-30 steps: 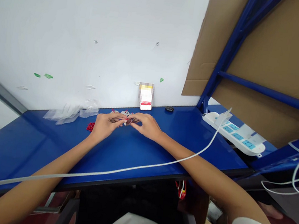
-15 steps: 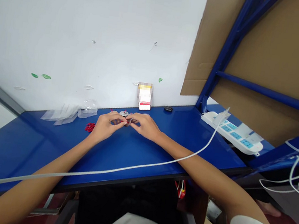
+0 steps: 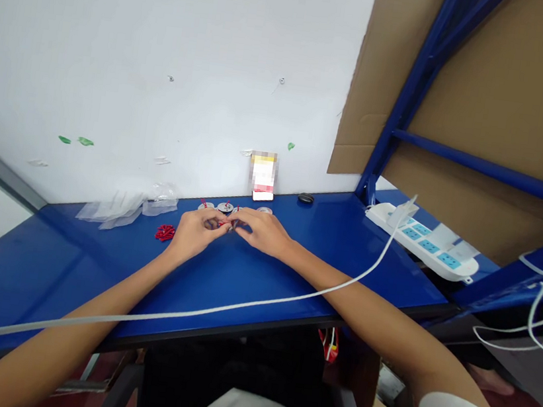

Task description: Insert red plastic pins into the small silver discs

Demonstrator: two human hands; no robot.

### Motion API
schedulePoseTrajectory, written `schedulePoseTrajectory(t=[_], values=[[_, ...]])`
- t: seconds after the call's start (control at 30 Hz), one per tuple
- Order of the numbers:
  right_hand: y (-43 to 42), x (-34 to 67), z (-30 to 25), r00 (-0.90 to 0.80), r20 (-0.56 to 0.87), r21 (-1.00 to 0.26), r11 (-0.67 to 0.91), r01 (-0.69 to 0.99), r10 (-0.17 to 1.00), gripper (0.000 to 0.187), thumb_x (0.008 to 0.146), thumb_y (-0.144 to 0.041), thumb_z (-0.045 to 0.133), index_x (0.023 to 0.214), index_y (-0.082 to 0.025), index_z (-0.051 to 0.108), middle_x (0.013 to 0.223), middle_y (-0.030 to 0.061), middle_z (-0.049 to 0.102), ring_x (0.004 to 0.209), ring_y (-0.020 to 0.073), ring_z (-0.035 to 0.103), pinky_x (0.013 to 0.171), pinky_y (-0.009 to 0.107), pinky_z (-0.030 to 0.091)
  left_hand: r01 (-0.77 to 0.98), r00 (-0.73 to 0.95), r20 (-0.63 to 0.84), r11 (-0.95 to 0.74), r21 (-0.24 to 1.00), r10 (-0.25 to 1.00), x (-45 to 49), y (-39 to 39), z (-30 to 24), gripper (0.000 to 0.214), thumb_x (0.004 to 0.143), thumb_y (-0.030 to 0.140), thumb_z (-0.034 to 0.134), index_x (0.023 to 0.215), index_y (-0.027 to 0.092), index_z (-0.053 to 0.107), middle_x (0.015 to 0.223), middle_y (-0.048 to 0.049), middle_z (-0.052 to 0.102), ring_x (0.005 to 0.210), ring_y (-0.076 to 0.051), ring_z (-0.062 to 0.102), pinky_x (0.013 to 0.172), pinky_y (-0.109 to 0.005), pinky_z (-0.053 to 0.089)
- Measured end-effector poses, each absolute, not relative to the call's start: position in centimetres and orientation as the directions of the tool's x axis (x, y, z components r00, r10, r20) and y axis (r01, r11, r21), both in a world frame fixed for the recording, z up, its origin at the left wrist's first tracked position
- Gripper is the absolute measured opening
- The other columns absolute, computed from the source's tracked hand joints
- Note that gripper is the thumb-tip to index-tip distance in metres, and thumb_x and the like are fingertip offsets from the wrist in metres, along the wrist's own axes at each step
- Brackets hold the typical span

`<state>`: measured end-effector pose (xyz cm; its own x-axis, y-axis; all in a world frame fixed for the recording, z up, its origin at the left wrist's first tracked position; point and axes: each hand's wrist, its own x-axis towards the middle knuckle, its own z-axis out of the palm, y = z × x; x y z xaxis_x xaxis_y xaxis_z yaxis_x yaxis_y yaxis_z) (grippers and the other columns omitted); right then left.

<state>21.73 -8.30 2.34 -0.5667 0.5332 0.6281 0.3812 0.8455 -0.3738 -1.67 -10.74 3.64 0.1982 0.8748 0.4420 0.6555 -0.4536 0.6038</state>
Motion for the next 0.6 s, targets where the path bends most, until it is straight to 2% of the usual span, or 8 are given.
schedulePoseTrajectory(t=[0.1, 0.27, 0.37, 0.6], values=[[-8.53, 21.70, 2.53, -0.564, 0.632, -0.384, 0.847, 0.368, 0.532, 0.030, 0.101, -0.016, 0.071, 0.130, -0.025, 0.074, 0.121, 0.0047, 0.082, 0.106, 0.0223, 0.080, 0.096, 0.036, 0.063, 0.546, 0.175, 0.385, -0.414, 0.728, 0.906, -1.61, -10.60, 3.44, 0.021, 0.088, 0.041, 0.079, 0.092, 0.022, 0.084, 0.087, -0.0031, 0.082, 0.074, -0.019, 0.070, 0.072, -0.032, 0.053], [-8.60, 21.50, 2.59, -0.534, 0.606, -0.528, 0.800, 0.284, 0.589, 0.035, 0.102, -0.023, 0.075, 0.136, -0.025, 0.067, 0.117, 0.0049, 0.083, 0.102, 0.0205, 0.083, 0.097, 0.036, 0.067, 0.299, 0.175, 0.200, -0.246, 0.922, 0.964, -1.43, -10.48, 3.35, 0.036, 0.081, 0.052, 0.086, 0.091, 0.017, 0.083, 0.074, -0.0027, 0.075, 0.061, -0.015, 0.062, 0.060, -0.029, 0.049], [-8.33, 21.47, 2.31, -0.512, 0.611, -0.575, 0.783, 0.237, 0.603, 0.040, 0.101, -0.027, 0.078, 0.139, -0.026, 0.065, 0.118, 0.0055, 0.083, 0.103, 0.0210, 0.083, 0.098, 0.037, 0.069, 0.214, 0.153, 0.162, -0.192, 0.958, 0.975, -1.22, -10.64, 3.40, 0.042, 0.078, 0.055, 0.090, 0.091, 0.016, 0.083, 0.071, -0.0026, 0.072, 0.060, -0.013, 0.059, 0.059, -0.027, 0.048], [-8.24, 21.66, 2.34, -0.416, 0.689, -0.595, 0.791, 0.143, 0.593, 0.026, 0.100, -0.036, 0.082, 0.122, -0.024, 0.077, 0.112, 0.0069, 0.085, 0.100, 0.0232, 0.084, 0.096, 0.038, 0.070, 0.048, 0.172, 0.141, -0.151, 0.987, 0.975, -1.01, -10.75, 3.40, 0.045, 0.071, 0.053, 0.098, 0.092, 0.015, 0.086, 0.076, -0.0048, 0.072, 0.065, -0.014, 0.061, 0.059, -0.027, 0.048]])
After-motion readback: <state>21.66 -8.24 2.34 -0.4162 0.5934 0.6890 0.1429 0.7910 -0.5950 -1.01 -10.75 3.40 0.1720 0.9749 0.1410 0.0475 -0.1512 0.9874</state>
